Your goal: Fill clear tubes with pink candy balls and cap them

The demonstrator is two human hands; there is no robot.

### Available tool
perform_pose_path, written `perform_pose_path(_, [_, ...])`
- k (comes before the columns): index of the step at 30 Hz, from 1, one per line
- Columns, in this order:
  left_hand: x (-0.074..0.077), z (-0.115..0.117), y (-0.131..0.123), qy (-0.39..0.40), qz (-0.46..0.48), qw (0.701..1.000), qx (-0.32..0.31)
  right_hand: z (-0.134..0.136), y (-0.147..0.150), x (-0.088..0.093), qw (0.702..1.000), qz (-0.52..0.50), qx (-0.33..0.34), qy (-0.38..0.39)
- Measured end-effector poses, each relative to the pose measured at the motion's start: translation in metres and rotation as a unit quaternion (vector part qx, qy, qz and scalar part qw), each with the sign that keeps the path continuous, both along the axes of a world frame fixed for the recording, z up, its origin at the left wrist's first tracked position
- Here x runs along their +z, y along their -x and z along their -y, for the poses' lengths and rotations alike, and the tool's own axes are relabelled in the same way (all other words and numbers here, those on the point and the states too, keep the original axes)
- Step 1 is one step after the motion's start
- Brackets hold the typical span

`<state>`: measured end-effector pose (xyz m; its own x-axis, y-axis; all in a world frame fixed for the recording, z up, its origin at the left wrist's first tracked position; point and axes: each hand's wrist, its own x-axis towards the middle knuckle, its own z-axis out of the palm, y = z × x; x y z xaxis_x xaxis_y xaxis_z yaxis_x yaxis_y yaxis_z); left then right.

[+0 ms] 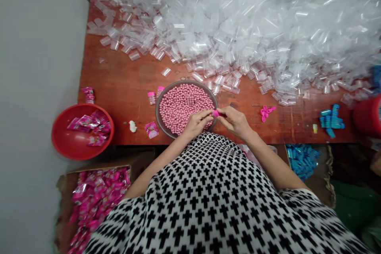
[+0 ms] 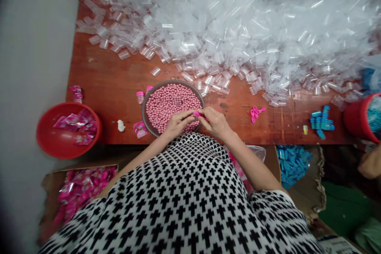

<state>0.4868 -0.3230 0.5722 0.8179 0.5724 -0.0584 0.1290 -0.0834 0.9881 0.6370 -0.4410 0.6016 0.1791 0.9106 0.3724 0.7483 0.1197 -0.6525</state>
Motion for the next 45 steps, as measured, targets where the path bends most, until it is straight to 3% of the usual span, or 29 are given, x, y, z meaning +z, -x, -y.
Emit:
perform_pose_path(6, [0.009,-0.003,0.006,-0.048,0.011,0.998,-0.028,0.007,0.006,0.002,0.999,-0.009,0.030,0.004])
perform_pose_path(12, [0.010,-0.002,0.001,-0.065,-0.003,0.997,-0.044,0.006,0.007,-0.005,1.000,0.008,0.009,0.000])
perform_pose_path(14, [0.005,0.001,-0.002,0.004,0.000,1.000,-0.021,0.001,0.004,-0.004,1.000,-0.016,0.013,0.009])
perform_pose_path(17, [-0.002,0.004,-0.005,0.175,0.016,0.984,0.030,-0.006,-0.004,-0.002,0.990,-0.131,0.016,0.047])
perform_pose_path(19, [-0.005,0.005,-0.006,0.266,0.040,0.961,0.062,-0.007,-0.009,-0.002,0.960,-0.267,0.013,0.083])
perform_pose_path(22, [-0.005,0.004,-0.006,0.306,0.079,0.944,0.094,-0.005,-0.013,-0.010,0.885,-0.452,0.023,0.112])
perform_pose_path(24, [-0.004,0.002,-0.005,0.295,0.087,0.947,0.098,-0.004,-0.014,-0.018,0.857,-0.503,0.023,0.111])
perform_pose_path(27, [-0.003,-0.001,-0.004,0.249,0.086,0.959,0.106,-0.010,-0.012,-0.027,0.857,-0.506,-0.004,0.102])
perform_pose_path(29, [-0.002,-0.003,-0.002,0.175,0.078,0.977,0.092,-0.016,-0.009,-0.028,0.847,-0.523,-0.024,0.093])
perform_pose_path(32, [0.000,-0.005,0.000,0.068,0.070,0.994,0.054,-0.025,-0.004,-0.022,0.804,-0.585,-0.031,0.102])
perform_pose_path(36, [-0.003,-0.004,0.003,0.045,0.078,0.994,0.069,-0.030,0.008,-0.008,0.765,-0.622,-0.006,0.163])
perform_pose_path(41, [-0.003,-0.004,0.004,-0.011,0.080,0.994,0.076,-0.036,0.023,0.002,0.670,-0.717,-0.054,0.187])
perform_pose_path(45, [-0.002,-0.006,0.003,-0.076,0.080,0.991,0.069,-0.043,0.032,0.001,0.651,-0.740,-0.099,0.138])
